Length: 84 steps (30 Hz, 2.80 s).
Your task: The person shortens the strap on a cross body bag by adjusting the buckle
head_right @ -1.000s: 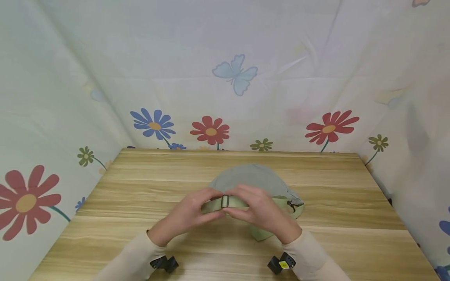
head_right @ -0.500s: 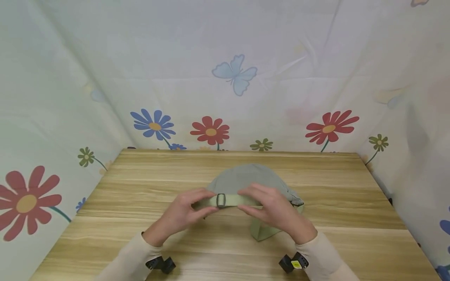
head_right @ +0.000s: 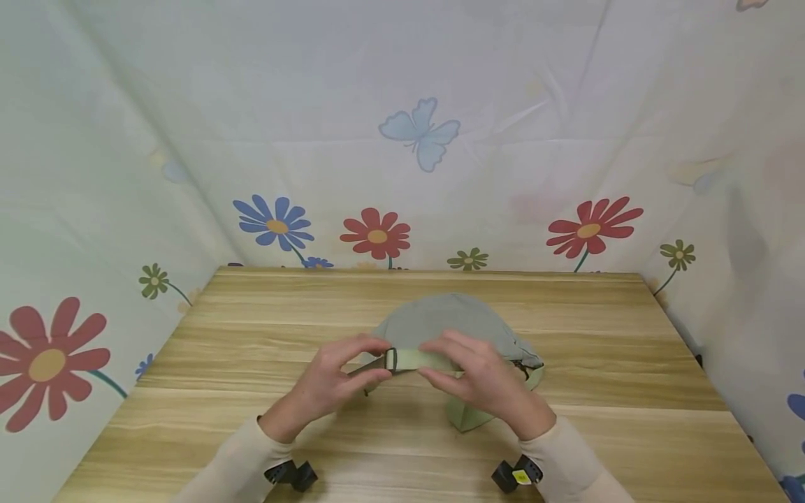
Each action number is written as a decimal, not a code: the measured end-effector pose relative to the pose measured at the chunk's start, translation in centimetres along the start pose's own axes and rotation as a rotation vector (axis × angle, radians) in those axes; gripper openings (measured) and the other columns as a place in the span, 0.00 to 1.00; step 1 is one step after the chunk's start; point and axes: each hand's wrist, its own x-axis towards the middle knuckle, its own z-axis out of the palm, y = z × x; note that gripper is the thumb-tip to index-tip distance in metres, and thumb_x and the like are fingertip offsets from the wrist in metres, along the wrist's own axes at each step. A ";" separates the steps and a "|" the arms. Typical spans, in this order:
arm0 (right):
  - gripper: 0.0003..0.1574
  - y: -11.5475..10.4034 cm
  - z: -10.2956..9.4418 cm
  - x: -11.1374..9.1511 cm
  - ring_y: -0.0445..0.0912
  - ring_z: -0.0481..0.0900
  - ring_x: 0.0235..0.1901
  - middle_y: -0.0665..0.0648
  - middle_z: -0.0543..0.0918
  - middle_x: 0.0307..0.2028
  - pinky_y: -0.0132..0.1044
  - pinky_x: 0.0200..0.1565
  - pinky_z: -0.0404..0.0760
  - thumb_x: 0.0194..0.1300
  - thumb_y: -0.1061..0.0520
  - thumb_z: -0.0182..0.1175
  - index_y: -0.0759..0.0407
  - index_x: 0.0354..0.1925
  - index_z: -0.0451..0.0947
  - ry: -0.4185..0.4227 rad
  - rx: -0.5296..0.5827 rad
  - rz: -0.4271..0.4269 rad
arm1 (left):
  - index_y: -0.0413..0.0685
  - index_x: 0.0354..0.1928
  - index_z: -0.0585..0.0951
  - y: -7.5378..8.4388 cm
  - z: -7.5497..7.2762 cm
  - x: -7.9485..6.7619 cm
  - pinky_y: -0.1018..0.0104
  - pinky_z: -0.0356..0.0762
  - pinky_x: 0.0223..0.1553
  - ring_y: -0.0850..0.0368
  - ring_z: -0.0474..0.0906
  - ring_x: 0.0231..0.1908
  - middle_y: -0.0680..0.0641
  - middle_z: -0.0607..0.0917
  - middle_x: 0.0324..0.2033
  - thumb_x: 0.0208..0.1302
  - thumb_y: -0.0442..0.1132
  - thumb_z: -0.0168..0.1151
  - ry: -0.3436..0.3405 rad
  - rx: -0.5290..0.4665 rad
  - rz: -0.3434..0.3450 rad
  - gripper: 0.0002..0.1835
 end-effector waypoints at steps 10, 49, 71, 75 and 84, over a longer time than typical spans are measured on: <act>0.18 -0.5 0.2 0.4 0.35 0.72 0.29 0.49 0.84 0.36 0.22 0.32 0.75 0.81 0.45 0.61 0.59 0.52 0.85 -0.020 -0.008 0.033 | 0.45 0.56 0.85 0.0 0.0 0.1 0.65 0.89 0.49 0.56 0.87 0.44 0.47 0.90 0.47 0.63 0.30 0.78 0.023 -0.030 0.047 0.20; 0.20 -0.6 0.1 0.9 0.35 0.77 0.31 0.50 0.86 0.43 0.19 0.33 0.77 0.68 0.59 0.77 0.60 0.56 0.85 -0.127 -0.016 0.031 | 0.45 0.55 0.87 0.2 -0.2 0.0 0.61 0.90 0.50 0.55 0.88 0.46 0.48 0.91 0.47 0.62 0.30 0.79 0.016 -0.019 0.030 0.19; 0.21 -0.6 -0.1 0.4 0.34 0.76 0.31 0.49 0.86 0.42 0.24 0.35 0.78 0.77 0.43 0.66 0.57 0.53 0.86 -0.100 -0.100 0.087 | 0.45 0.54 0.88 0.3 -0.5 -0.6 0.61 0.90 0.51 0.56 0.90 0.46 0.47 0.92 0.48 0.62 0.31 0.80 0.039 -0.013 -0.065 0.18; 0.20 -0.3 -0.1 0.1 0.34 0.74 0.29 0.48 0.86 0.40 0.22 0.33 0.76 0.80 0.42 0.62 0.56 0.51 0.86 -0.075 -0.074 0.068 | 0.45 0.55 0.88 0.1 -0.4 -0.6 0.59 0.91 0.51 0.55 0.90 0.46 0.46 0.92 0.48 0.62 0.30 0.79 0.045 -0.045 -0.052 0.19; 0.18 -0.4 0.9 0.6 0.35 0.76 0.29 0.49 0.87 0.40 0.22 0.32 0.76 0.79 0.44 0.64 0.56 0.50 0.86 -0.042 -0.022 0.052 | 0.44 0.56 0.86 0.1 0.0 -0.2 0.62 0.91 0.51 0.55 0.90 0.46 0.45 0.92 0.47 0.63 0.30 0.79 0.004 -0.128 -0.061 0.20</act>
